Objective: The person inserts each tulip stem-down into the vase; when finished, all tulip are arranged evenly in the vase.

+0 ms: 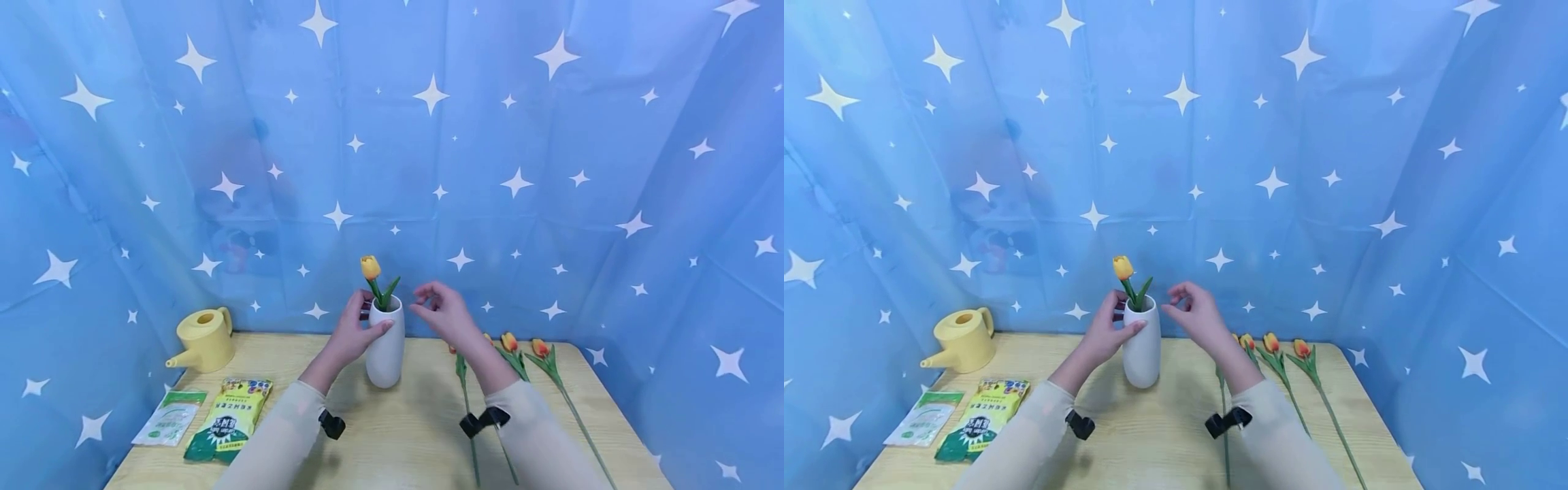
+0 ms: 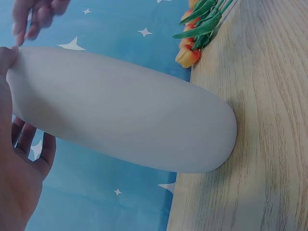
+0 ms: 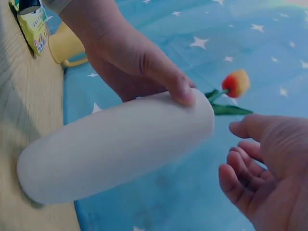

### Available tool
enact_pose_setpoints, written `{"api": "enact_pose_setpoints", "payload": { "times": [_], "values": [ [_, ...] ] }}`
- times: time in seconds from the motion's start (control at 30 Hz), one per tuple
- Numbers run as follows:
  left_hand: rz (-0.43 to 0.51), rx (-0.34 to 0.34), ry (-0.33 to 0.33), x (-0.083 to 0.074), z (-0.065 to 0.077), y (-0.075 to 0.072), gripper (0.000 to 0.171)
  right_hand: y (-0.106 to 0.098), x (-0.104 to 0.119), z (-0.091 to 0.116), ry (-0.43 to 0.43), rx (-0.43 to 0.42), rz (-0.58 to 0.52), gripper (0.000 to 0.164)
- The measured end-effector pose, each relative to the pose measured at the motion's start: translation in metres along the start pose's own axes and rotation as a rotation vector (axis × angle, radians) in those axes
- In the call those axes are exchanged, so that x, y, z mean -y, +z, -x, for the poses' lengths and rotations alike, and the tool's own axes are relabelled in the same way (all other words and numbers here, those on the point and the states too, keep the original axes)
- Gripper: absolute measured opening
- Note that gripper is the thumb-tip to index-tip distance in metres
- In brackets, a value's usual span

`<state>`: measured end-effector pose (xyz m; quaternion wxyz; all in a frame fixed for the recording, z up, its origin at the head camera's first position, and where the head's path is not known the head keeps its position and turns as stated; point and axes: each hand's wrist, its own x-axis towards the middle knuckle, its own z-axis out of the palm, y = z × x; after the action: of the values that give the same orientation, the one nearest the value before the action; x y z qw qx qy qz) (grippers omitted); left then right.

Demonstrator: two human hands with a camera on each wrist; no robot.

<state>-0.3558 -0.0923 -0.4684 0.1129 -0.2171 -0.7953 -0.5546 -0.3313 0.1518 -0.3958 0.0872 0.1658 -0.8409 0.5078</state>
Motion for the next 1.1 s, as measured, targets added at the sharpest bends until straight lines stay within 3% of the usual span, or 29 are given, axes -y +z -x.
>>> {"api": "enact_pose_setpoints", "payload": {
  "times": [0.2, 0.43, 1.1],
  "values": [
    [0.001, -0.005, -0.015, 0.001, 0.003, 0.002, 0.062, -0.017, -0.026, 0.029, 0.093, -0.012, -0.048, 0.025],
    [0.01, -0.001, -0.005, 0.0, 0.003, 0.001, 0.06, -0.028, -0.054, 0.054, 0.183, -0.028, -0.016, 0.023],
    [0.007, -0.003, -0.004, -0.005, 0.002, 0.0, 0.058, -0.029, -0.114, 0.097, 0.288, -0.042, 0.107, 0.023]
  ]
}}
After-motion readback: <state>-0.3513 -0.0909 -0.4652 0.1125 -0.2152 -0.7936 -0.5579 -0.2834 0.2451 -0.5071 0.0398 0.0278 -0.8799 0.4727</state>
